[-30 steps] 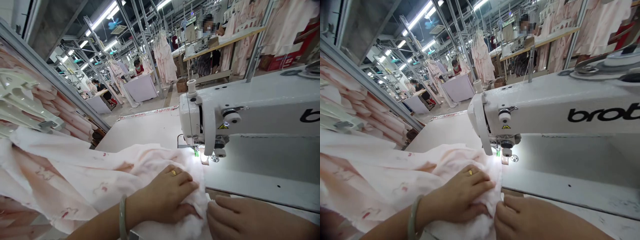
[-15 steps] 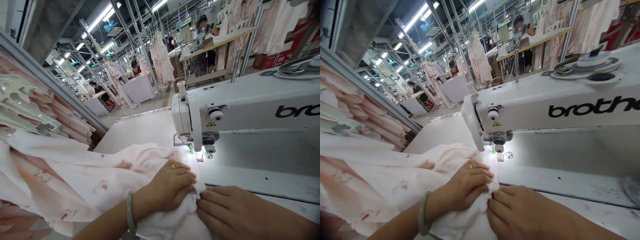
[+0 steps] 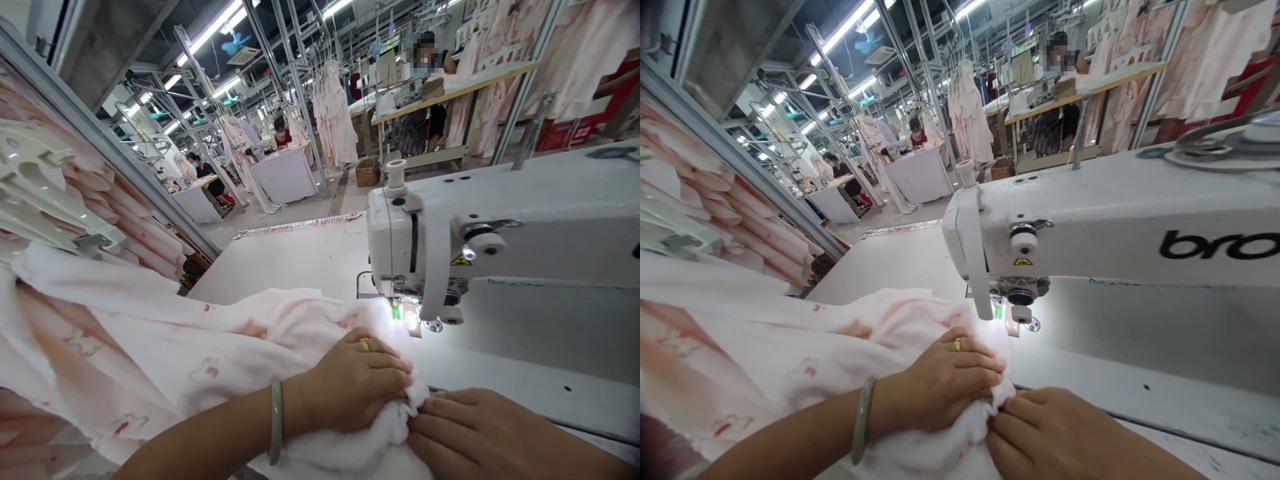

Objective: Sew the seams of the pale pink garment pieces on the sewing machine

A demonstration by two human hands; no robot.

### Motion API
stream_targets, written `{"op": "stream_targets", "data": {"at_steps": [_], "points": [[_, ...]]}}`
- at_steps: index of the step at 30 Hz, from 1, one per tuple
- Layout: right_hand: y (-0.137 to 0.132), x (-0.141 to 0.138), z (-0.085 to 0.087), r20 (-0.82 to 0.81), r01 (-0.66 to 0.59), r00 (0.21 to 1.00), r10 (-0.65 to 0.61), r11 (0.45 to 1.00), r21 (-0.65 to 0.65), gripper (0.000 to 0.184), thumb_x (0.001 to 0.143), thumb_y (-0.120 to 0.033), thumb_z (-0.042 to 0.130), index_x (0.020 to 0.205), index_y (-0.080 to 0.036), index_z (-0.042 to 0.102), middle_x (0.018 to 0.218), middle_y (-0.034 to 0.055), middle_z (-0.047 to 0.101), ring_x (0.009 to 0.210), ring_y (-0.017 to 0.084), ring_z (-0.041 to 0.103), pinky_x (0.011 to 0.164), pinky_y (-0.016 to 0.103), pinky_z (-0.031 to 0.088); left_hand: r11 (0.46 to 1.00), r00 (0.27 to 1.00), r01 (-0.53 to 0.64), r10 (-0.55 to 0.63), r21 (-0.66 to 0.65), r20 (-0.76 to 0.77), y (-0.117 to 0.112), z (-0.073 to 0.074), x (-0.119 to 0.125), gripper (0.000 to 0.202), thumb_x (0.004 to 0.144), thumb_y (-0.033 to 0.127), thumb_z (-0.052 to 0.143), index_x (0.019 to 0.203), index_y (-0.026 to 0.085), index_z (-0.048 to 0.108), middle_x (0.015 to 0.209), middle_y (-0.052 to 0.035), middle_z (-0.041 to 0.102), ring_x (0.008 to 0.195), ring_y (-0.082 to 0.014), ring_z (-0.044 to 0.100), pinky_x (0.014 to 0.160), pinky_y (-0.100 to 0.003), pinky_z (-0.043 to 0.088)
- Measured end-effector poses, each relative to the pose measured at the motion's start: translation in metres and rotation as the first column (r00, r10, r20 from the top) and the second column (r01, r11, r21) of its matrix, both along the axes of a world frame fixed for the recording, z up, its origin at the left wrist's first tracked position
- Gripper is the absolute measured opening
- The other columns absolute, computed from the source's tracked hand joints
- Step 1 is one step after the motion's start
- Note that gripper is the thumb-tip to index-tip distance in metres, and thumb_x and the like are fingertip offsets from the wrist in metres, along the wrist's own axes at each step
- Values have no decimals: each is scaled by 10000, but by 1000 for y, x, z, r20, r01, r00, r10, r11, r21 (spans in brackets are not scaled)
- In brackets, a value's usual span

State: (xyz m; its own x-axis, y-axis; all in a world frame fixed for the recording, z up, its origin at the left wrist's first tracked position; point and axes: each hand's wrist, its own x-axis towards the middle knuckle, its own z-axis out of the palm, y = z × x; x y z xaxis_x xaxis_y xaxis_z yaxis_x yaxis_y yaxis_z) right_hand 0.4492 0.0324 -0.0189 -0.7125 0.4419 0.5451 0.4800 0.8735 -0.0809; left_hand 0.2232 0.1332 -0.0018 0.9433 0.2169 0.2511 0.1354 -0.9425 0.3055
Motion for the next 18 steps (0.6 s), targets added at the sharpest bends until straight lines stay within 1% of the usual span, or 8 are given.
{"op": "stream_targets", "data": {"at_steps": [4,7,10,12,14,15,17,18], "points": [[14,5,5,-78,48,996,-47,999,14,438,1160,-83,306,1014,-199,702,880,32,788,745,166,750,665,282,573,991,998,50,-45,120,-42,25,-7,10,311,1116,216,479,1224,146,761,1323,-89,828,1244,-224,740,1081,-374,481],[25,14,3,-100,94,991,-92,996,11,418,1171,-97,313,1129,-174,722,1004,67,834,903,164,815,810,252,631,989,994,35,-21,143,-103,49,-5,18,292,1111,227,510,1225,165,772,1324,-88,826,1290,-240,709,1110,-385,482],[31,20,-5,-62,97,994,-91,991,96,390,1147,-68,360,1262,-134,726,1179,109,840,1067,179,811,976,288,636,992,987,46,-28,115,-156,62,8,20,339,1144,299,484,1222,163,785,1271,-115,838,1282,-261,708,1140,-404,495],[31,19,-7,-21,75,997,-73,986,151,406,1149,-63,359,1315,-120,725,1237,114,829,1118,190,795,1049,335,617,997,984,49,-39,57,-173,57,21,17,394,1158,352,455,1268,142,769,1295,-140,826,1247,-272,727,1146,-421,510],[27,16,-4,2,35,999,-36,980,194,429,1156,-67,342,1313,-126,737,1209,92,836,1115,197,784,1063,359,602,1000,986,0,-2,-8,-166,39,34,9,458,1153,451,472,1372,130,714,1391,-157,783,1283,-300,719,1184,-457,501],[25,14,-2,-1,24,1000,-25,976,218,448,1158,-67,325,1270,-136,754,1173,78,842,1089,198,784,1042,361,601,999,987,-38,32,-32,-156,26,38,4,509,1134,510,506,1432,133,672,1446,-164,751,1334,-323,696,1214,-486,484],[20,10,4,-32,28,999,-20,963,267,511,1161,-59,276,1128,-162,776,1067,53,850,1005,191,785,975,350,597,991,985,-125,120,-39,-120,-1,39,-5,644,1056,574,614,1529,138,582,1535,-188,682,1461,-381,607,1273,-553,435],[18,9,7,-49,38,998,-25,960,278,533,1164,-55,257,1088,-171,772,1038,44,849,977,182,783,963,343,587,985,981,-168,164,-29,-101,-13,36,-8,670,1030,522,647,1559,125,542,1574,-208,642,1506,-394,564,1293,-568,416]]}}
